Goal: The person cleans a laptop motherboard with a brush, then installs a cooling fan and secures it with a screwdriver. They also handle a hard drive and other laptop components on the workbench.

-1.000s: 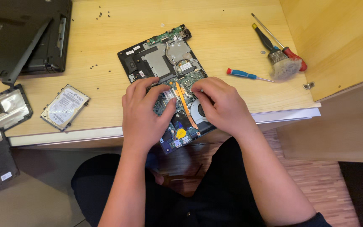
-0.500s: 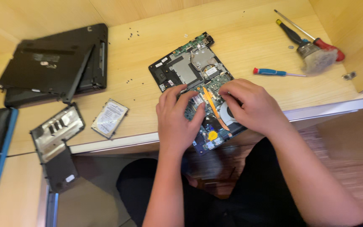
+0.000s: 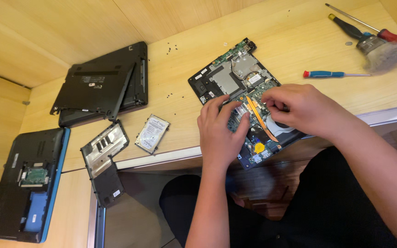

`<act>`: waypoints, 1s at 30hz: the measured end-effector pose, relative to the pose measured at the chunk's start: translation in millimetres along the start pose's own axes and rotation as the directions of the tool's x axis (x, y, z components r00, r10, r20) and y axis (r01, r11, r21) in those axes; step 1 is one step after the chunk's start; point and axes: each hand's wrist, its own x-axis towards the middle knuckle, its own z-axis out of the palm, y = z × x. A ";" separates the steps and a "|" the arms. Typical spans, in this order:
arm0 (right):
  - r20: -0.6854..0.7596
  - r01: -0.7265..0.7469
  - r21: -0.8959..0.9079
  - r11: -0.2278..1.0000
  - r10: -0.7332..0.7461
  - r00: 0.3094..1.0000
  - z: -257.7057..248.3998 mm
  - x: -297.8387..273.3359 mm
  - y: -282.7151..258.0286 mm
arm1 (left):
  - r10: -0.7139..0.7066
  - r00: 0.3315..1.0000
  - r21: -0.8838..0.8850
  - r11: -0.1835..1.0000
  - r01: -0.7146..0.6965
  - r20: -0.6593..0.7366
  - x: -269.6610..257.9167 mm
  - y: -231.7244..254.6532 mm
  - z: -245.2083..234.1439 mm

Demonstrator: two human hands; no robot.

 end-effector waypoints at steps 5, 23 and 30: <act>0.081 0.228 -0.137 0.964 -0.218 0.972 3.8 10.9 15.8 | -0.029 0.999 -0.006 1.000 0.029 0.015 0.4 -0.1 0.7; -0.012 0.113 -0.053 0.992 -0.114 0.993 -6.4 7.8 -0.9 | -0.031 0.999 -0.067 0.997 0.032 0.022 -0.7 -3.4 1.1; -0.117 -0.007 0.151 0.988 0.024 0.993 5.3 -1.6 9.4 | -0.022 1.000 -0.045 0.999 0.023 0.015 -0.1 -5.3 2.1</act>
